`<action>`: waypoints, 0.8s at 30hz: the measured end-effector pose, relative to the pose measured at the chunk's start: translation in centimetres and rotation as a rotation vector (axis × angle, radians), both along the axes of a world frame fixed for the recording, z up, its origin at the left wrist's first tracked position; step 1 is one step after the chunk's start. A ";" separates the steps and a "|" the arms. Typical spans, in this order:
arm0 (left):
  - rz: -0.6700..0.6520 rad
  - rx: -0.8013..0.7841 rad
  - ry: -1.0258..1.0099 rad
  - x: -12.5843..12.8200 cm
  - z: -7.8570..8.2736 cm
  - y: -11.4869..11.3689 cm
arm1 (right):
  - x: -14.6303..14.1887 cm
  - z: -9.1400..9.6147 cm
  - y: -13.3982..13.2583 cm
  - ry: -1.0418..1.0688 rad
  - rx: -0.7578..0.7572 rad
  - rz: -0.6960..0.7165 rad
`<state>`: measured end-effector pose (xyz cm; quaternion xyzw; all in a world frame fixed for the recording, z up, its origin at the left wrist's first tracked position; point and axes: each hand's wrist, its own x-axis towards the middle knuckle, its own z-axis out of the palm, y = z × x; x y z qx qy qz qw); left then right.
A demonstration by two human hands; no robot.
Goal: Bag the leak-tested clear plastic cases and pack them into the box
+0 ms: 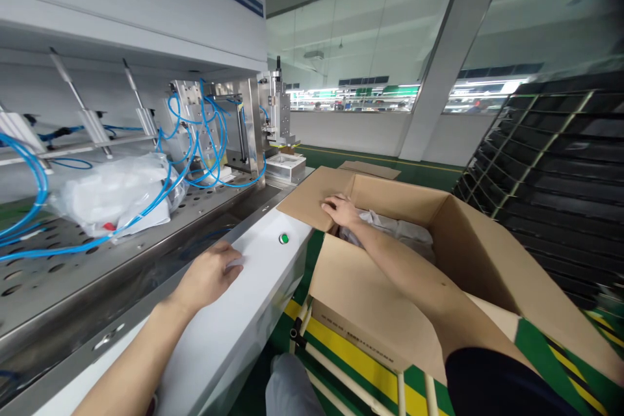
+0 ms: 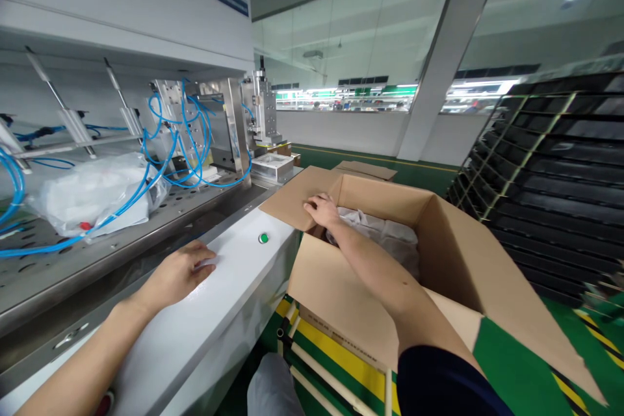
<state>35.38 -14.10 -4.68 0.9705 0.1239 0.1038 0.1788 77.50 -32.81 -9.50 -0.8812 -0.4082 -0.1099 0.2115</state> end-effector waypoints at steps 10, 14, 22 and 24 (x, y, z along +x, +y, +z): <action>-0.005 0.000 -0.006 -0.1 0.3 -0.2 | 0.2 -0.1 0.0 -0.013 -0.005 0.003; -0.006 -0.004 -0.004 -0.1 0.1 -0.1 | 0.2 -0.2 0.0 -0.017 -0.016 0.006; -0.007 0.000 0.003 0.0 0.1 -0.1 | -0.1 0.0 0.0 -0.014 -0.005 0.001; -0.006 0.003 0.014 0.0 0.1 -0.1 | -0.1 0.0 -0.1 -0.014 -0.004 0.006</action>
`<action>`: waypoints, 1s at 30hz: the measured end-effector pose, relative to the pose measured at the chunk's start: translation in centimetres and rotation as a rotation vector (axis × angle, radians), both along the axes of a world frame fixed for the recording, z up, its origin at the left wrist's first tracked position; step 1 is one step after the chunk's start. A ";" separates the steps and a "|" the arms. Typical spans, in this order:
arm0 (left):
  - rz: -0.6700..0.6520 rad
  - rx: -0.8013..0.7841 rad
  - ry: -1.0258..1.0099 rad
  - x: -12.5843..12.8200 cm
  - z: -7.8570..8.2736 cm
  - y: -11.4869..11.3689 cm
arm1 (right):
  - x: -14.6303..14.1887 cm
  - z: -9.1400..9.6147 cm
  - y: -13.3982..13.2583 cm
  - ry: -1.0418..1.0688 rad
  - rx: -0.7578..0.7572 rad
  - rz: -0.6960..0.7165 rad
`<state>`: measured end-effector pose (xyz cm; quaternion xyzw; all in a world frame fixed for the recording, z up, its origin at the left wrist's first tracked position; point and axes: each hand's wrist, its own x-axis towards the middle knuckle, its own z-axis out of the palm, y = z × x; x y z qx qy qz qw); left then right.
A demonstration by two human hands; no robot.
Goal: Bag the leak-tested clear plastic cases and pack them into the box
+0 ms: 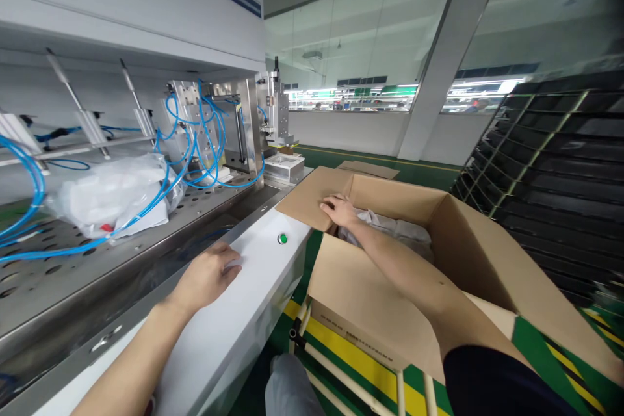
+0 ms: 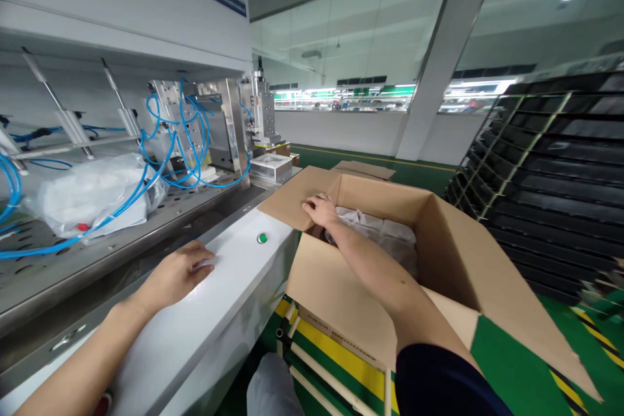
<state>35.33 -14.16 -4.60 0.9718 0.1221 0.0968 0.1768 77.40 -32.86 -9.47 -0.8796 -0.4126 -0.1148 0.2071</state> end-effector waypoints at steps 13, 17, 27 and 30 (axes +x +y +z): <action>0.005 -0.010 0.011 0.0 0.0 0.0 | 0.1 -0.2 0.0 -0.005 0.009 0.003; 0.006 -0.004 0.004 0.1 -0.1 0.0 | 0.2 -0.2 0.1 0.002 0.006 -0.010; -0.006 0.000 -0.044 0.0 -0.2 0.2 | 0.3 -0.3 0.1 -0.011 -0.002 -0.007; -0.004 0.012 -0.036 0.0 -0.1 0.1 | 0.4 -0.3 0.1 -0.013 -0.006 -0.008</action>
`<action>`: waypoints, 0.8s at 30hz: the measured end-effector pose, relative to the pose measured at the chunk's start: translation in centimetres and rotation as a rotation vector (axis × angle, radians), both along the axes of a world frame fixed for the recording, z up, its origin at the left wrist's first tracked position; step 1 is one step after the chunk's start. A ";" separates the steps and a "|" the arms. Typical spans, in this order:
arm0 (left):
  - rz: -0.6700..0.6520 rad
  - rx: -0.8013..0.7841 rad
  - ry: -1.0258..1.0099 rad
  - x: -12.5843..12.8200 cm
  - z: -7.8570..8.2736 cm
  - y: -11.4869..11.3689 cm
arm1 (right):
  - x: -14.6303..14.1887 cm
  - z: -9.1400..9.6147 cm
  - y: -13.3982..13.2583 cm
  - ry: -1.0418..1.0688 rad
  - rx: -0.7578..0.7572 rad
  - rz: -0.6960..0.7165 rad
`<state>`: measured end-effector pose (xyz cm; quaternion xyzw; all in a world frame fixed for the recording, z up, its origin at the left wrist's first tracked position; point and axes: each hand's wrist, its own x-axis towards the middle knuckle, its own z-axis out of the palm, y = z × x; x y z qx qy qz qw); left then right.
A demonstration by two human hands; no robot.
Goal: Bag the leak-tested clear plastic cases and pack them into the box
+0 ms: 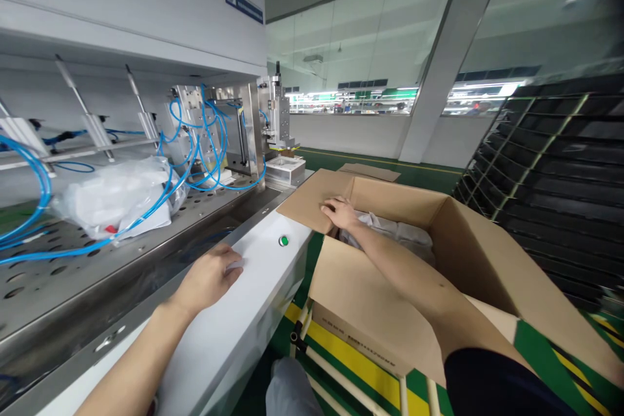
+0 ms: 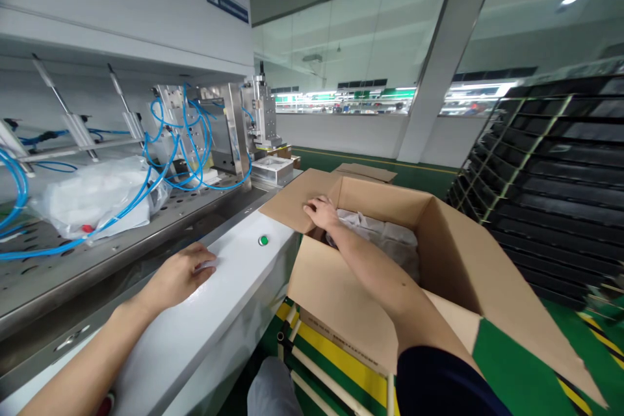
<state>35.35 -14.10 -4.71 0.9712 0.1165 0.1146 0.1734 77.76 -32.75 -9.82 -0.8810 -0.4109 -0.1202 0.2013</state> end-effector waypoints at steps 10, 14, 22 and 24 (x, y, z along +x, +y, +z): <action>0.006 -0.009 0.029 0.0 0.0 0.0 | 0.0 0.1 0.0 0.005 0.003 -0.002; 0.013 -0.026 0.039 0.0 0.2 -0.1 | -0.2 0.2 0.0 -0.001 -0.004 0.006; 0.007 -0.028 0.024 0.0 0.1 0.0 | -0.3 0.2 0.0 -0.005 -0.004 0.004; 0.011 -0.033 0.027 0.1 0.0 0.0 | -0.2 0.1 0.0 -0.005 0.003 0.000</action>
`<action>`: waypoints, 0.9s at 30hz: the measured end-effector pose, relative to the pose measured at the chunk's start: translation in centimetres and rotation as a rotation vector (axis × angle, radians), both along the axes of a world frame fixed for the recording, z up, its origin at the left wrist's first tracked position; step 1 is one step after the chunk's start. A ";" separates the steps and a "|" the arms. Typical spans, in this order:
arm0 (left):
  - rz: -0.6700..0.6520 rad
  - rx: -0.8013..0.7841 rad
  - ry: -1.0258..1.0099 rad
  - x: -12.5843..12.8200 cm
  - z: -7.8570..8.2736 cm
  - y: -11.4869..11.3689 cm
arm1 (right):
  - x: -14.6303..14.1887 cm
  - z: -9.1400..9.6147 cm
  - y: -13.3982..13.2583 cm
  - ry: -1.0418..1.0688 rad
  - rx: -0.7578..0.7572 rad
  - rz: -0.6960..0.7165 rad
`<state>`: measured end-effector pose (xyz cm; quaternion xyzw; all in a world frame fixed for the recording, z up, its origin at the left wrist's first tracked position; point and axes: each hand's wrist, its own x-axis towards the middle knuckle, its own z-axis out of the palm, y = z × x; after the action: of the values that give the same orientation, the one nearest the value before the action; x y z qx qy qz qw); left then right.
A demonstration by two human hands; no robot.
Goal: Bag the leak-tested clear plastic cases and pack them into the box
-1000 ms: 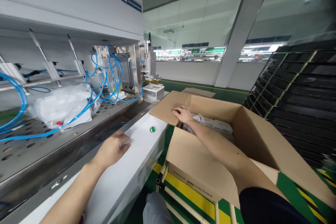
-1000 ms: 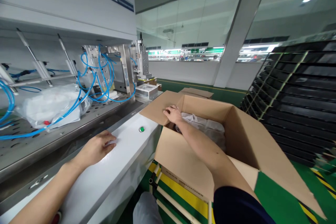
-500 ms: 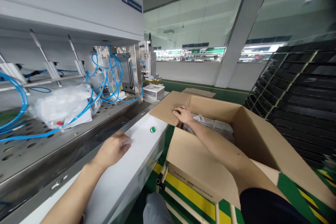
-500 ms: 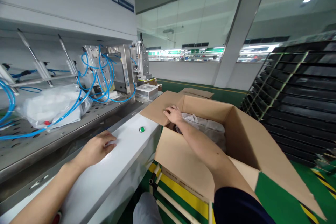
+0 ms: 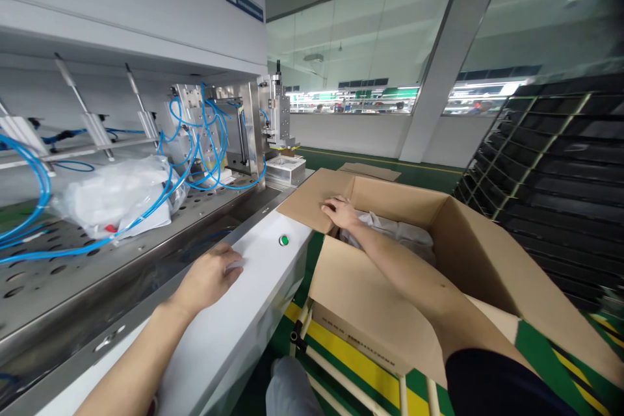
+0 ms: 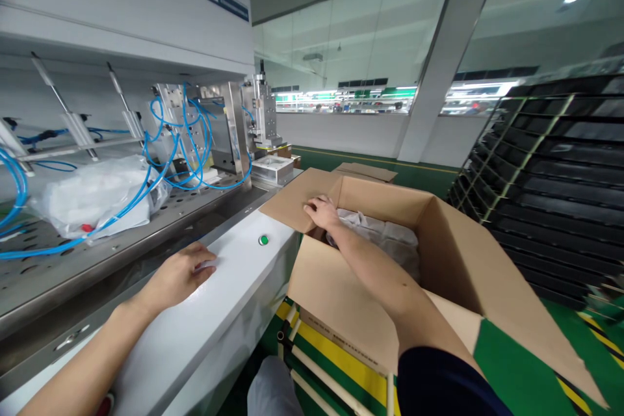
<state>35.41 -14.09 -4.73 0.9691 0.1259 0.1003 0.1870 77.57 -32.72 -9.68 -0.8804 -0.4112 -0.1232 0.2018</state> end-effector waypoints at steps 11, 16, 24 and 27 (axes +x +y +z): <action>0.001 0.012 0.002 0.0 0.2 -0.1 | 0.2 -0.2 0.0 0.009 0.014 0.007; 0.004 0.012 0.003 0.0 0.2 -0.2 | 0.2 -0.2 0.0 0.001 0.013 0.005; 0.006 0.011 -0.007 0.0 0.2 -0.2 | 0.3 -0.3 0.0 0.007 0.015 0.008; 0.008 0.001 -0.008 -0.1 0.2 -0.2 | 0.4 -0.3 0.0 0.011 0.014 0.012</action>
<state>35.34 -14.29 -4.52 0.9683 0.1290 0.1048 0.1865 77.93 -32.72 -9.96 -0.8772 -0.4144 -0.1201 0.2108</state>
